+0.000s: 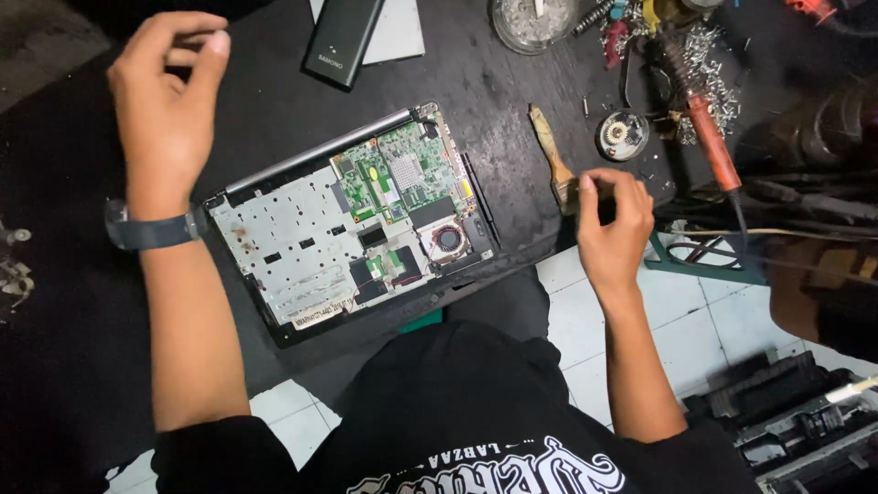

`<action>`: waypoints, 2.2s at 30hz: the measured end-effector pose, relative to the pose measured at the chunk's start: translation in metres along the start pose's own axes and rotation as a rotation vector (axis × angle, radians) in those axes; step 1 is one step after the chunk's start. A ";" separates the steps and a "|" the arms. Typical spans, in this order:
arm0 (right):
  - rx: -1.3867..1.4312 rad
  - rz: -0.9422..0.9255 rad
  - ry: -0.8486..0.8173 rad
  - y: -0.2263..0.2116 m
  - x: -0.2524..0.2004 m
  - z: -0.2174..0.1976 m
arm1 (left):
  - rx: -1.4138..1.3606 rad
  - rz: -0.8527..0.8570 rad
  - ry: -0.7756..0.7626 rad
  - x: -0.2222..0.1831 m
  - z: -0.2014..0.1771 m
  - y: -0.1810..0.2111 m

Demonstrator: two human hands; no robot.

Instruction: Connecting internal components including a cooling fan and ribbon cables to a laptop motherboard during a repair.

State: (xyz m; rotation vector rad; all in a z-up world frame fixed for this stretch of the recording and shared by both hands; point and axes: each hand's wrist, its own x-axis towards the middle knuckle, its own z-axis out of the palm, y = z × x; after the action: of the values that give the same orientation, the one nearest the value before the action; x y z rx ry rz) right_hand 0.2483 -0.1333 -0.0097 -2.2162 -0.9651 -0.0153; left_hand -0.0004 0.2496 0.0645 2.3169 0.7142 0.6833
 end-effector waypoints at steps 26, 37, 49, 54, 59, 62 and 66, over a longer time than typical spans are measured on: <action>-0.209 -0.156 -0.293 -0.037 0.004 0.056 | 0.195 0.127 0.038 0.025 0.109 -0.044; 0.051 0.057 -0.310 -0.040 0.007 0.038 | 0.259 0.231 -0.035 0.027 0.116 -0.039; 0.575 0.377 -0.285 -0.041 0.008 0.016 | 0.110 0.190 -0.093 0.027 0.116 -0.044; 0.725 0.339 -0.219 -0.046 0.008 0.014 | -0.053 0.178 -0.017 0.032 0.103 -0.033; 0.837 0.243 -0.202 -0.073 0.008 0.003 | -0.373 0.057 0.134 0.007 0.081 0.025; 0.848 0.208 -0.186 -0.086 0.006 -0.001 | -0.563 -0.119 0.208 -0.015 0.074 0.044; 0.887 0.212 -0.180 -0.102 0.003 -0.005 | -0.934 -0.528 0.278 -0.040 0.067 0.049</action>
State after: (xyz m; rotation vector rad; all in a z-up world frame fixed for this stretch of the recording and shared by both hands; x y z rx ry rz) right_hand 0.1861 -0.0864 0.0566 -1.4837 -0.6344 0.6017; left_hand 0.0273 0.1653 0.0405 1.1391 0.8422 0.8498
